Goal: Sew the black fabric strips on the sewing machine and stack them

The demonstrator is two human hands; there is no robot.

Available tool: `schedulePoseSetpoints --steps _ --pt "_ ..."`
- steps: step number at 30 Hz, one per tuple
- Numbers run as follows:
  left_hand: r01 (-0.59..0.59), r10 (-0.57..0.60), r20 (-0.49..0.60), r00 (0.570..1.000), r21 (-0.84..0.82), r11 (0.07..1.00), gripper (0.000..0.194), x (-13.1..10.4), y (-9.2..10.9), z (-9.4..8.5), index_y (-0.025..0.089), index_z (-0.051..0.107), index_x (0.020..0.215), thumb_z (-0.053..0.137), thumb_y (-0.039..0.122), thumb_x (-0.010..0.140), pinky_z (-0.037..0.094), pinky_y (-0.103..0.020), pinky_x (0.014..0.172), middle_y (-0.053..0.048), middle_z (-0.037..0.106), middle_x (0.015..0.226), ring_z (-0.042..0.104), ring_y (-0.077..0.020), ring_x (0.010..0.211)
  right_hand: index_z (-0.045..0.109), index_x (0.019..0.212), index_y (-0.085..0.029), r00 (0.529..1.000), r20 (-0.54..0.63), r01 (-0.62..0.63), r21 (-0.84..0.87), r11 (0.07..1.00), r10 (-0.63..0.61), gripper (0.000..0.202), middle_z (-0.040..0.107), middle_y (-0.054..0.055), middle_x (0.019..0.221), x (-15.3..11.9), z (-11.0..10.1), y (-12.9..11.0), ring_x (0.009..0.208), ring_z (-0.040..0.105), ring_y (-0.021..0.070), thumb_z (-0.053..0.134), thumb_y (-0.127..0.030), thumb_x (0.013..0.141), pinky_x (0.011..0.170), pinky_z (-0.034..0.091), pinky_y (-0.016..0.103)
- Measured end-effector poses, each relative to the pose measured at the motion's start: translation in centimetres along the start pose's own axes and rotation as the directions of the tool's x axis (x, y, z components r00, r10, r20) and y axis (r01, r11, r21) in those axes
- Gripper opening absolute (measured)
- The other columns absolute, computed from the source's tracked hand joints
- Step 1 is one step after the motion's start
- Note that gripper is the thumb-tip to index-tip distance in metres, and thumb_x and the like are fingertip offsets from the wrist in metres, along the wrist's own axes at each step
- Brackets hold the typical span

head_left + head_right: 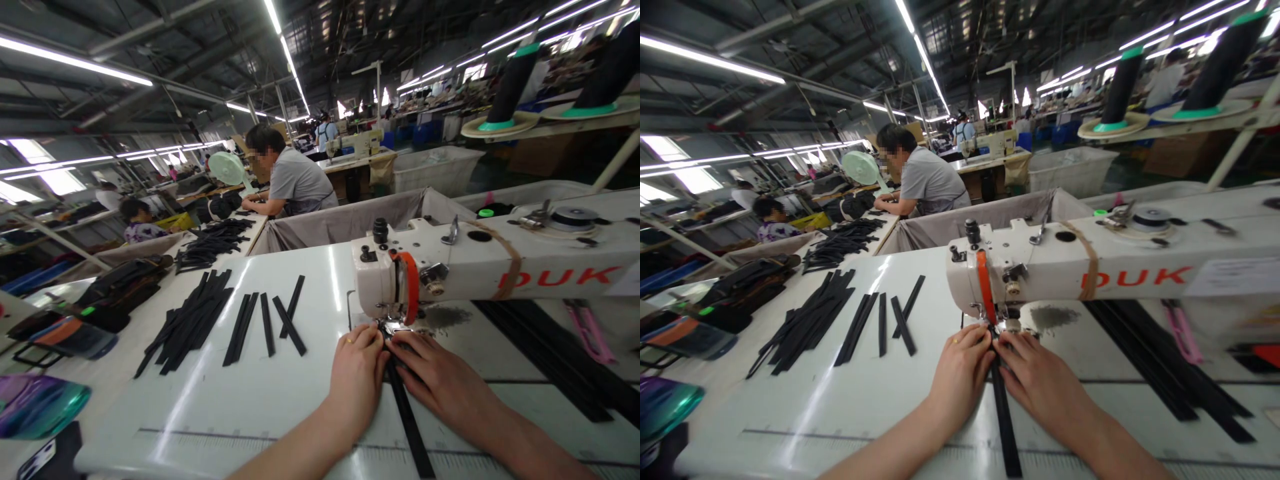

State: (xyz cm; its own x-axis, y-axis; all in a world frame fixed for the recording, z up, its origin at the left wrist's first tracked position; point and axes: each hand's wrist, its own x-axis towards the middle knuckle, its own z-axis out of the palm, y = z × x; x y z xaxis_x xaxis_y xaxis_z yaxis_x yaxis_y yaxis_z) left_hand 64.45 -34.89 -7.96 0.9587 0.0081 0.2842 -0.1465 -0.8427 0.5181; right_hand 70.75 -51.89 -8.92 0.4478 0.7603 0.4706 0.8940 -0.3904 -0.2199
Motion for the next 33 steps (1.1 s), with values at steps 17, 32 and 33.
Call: schedulePoseSetpoints --steps 17,32,33 --pt "-0.027 0.021 -0.081 0.997 -0.075 0.997 0.023 0.3 -0.5 0.6 0.016 0.067 0.108 0.056 0.007 0.090 0.048 -0.046 0.104 -0.008 0.067 0.122 0.056 -0.0269 0.120 0.067 0.089 -0.022 0.995 0.021 0.082 0.298 0.951 -0.093 0.019 0.066 0.003 0.084 0.3 -1.7 -0.6 0.085 0.062 0.0182 0.051 -0.012 0.090 0.083 0.052 0.034" --pt "-0.006 0.007 -0.022 1.000 0.041 0.999 0.015 -0.1 0.3 -0.1 0.017 0.068 0.090 0.057 0.007 0.088 0.053 -0.040 0.084 -0.006 0.067 0.098 0.060 -0.0239 0.095 0.063 0.111 -0.020 0.997 -0.018 0.078 0.046 0.996 -0.077 0.029 0.069 0.007 0.106 0.7 -0.1 0.9 0.091 0.064 0.0217 0.046 -0.009 0.090 0.081 0.054 0.039" --pt "0.000 0.001 -0.019 1.000 0.058 0.998 0.014 -0.3 0.4 -0.1 0.018 0.069 0.088 0.059 0.008 0.087 0.053 -0.040 0.082 -0.005 0.067 0.094 0.060 -0.0238 0.091 0.063 0.111 -0.019 0.997 -0.017 0.079 0.036 0.996 -0.079 0.029 0.069 0.007 0.106 0.7 0.0 0.8 0.091 0.064 0.0219 0.046 -0.009 0.090 0.081 0.054 0.039"
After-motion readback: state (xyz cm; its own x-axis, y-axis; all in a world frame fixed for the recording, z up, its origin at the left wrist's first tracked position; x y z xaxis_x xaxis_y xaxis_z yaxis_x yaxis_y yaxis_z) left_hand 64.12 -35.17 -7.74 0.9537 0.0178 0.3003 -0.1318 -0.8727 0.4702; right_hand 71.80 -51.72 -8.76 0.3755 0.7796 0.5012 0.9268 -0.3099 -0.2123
